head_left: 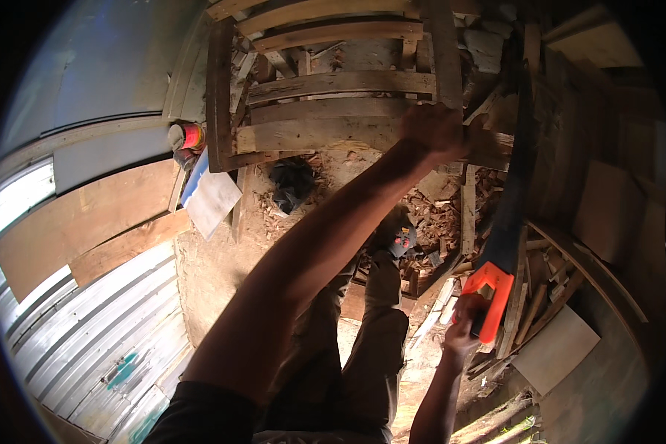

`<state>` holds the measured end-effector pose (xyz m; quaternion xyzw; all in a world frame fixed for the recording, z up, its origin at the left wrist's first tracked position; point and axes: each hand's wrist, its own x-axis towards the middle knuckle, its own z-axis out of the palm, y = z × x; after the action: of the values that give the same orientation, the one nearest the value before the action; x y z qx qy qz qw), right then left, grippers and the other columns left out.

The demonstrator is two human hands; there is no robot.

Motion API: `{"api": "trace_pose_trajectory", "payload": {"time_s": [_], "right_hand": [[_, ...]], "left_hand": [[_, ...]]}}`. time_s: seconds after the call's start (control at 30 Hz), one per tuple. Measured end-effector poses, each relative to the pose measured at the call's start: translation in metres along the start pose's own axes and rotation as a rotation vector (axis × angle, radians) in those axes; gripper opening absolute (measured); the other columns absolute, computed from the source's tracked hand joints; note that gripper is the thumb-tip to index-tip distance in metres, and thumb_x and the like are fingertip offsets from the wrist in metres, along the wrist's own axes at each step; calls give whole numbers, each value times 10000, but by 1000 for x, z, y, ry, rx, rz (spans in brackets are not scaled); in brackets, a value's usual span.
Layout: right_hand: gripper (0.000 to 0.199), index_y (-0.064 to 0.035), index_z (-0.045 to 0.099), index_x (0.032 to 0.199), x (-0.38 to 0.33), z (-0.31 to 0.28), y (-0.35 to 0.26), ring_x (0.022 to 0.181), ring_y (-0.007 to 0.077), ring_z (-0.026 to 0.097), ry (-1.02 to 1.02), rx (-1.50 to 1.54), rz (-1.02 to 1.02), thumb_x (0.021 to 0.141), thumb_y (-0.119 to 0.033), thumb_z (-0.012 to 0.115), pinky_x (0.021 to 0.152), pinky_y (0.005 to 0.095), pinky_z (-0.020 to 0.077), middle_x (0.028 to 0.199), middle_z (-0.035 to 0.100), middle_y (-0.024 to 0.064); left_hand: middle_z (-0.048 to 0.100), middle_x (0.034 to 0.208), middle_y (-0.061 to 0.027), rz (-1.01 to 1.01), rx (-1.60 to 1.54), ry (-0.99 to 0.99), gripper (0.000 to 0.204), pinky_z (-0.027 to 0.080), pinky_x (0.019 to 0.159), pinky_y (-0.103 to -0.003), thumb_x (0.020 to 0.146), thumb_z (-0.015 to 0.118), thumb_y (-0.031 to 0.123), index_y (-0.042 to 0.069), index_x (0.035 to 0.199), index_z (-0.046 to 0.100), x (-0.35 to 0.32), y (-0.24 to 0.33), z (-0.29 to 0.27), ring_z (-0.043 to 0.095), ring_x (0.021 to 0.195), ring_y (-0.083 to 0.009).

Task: The person uses a hand saw and a crowbar to cut and pry apart wooden slats from a pallet. They repeatedly saw through individual slats and then lever them off the frame, accumulating loose pieces on the floor.

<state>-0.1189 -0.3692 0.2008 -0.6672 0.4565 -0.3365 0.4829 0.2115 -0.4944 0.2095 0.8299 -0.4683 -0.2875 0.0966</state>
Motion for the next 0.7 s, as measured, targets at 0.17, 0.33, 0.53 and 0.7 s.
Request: {"api": "trace_pose_trajectory", "payload": {"time_s": [0.17,0.33,0.53,0.7], "right_hand": [[187,-38,531,887,2,13,-16,515,135,417,-89,127,58,967,-206,542,468,269,294,654,500,38],[140,5,642,770,-20,32,5,565,159,610,-52,4,220,835,-119,633,550,283,462,635,620,52],[140,-11,628,757,-20,41,5,474,177,548,7,33,245,844,-119,644,471,302,407,554,548,61],[198,-16,632,760,-22,63,-17,475,233,592,20,-19,151,844,-192,602,469,309,442,572,577,77]], "left_hand": [[723,949,-163,-7,25,52,596,502,929,-448,983,368,556,80,989,726,-13,-40,-3,692,985,-317],[716,968,-201,-150,92,-30,650,492,924,-476,996,318,573,66,972,725,-3,-93,29,690,970,-341],[705,801,-227,-143,128,8,745,514,861,-512,1013,255,567,35,784,722,-6,-95,32,708,822,-384],[694,830,-256,-182,162,39,738,517,844,-526,1019,249,544,17,796,714,-8,-105,30,689,846,-424]]}}
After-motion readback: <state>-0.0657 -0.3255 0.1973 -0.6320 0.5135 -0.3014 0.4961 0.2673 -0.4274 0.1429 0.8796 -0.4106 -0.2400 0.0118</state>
